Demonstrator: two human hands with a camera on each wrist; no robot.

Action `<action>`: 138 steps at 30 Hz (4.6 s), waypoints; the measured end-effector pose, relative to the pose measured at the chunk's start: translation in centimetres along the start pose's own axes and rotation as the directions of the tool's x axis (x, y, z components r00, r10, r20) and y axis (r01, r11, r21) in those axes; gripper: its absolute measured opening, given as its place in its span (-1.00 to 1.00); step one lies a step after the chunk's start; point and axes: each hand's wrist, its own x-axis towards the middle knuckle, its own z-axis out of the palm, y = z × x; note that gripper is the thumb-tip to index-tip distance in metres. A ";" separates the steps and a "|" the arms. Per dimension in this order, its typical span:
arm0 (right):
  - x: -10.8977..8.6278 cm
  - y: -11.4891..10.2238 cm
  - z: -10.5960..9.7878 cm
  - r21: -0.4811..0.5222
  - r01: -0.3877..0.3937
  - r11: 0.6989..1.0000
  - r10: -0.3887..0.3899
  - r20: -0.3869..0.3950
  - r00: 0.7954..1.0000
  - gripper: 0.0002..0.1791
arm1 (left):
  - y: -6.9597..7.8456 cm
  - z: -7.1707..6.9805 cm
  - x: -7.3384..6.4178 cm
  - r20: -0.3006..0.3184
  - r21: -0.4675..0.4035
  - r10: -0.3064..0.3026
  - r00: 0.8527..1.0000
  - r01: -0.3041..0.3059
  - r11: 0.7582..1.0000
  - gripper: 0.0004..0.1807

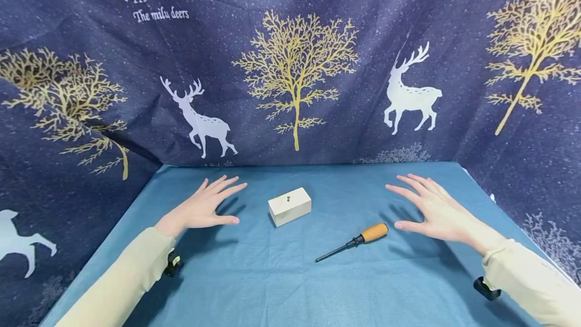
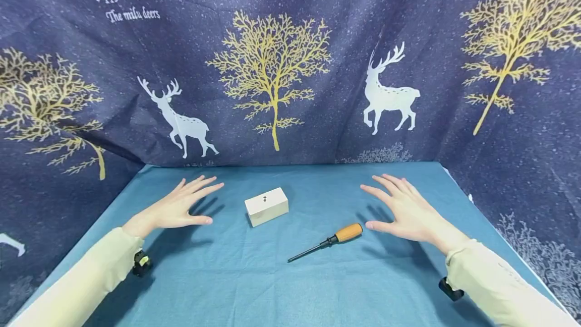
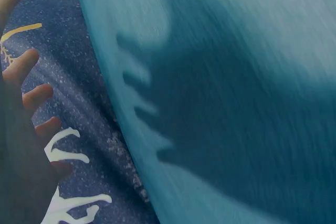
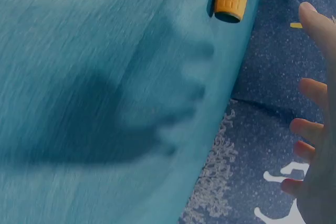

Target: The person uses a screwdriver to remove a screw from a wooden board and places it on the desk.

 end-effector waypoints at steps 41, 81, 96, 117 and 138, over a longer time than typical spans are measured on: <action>0.7 -2.3 5.3 0.270 0.085 0.959 -0.114 0.093 0.989 -0.20 | 5.2 5.0 4.8 -0.069 -0.239 -0.002 0.998 -0.014 0.971 -0.07; 2.1 -2.3 4.4 0.405 0.257 0.877 -0.265 -0.038 0.964 -0.60 | 5.7 5.1 6.4 -0.045 -0.371 0.113 0.993 -0.122 0.920 -0.43; 2.5 -3.1 2.5 0.585 0.222 0.780 -0.232 -0.059 0.971 -0.60 | 6.4 5.0 6.3 -0.012 -0.396 0.132 0.991 -0.126 0.910 -0.45; 3.5 -5.4 1.5 0.847 0.110 0.521 -0.185 -0.014 0.983 -0.64 | 6.5 5.4 6.2 -0.031 -0.414 0.139 0.990 -0.139 0.900 -0.48; 6.2 -6.9 -0.3 0.865 0.087 0.494 -0.109 -0.038 0.993 -0.56 | 7.4 5.3 5.9 -0.005 -0.485 0.141 0.990 -0.126 0.865 -0.45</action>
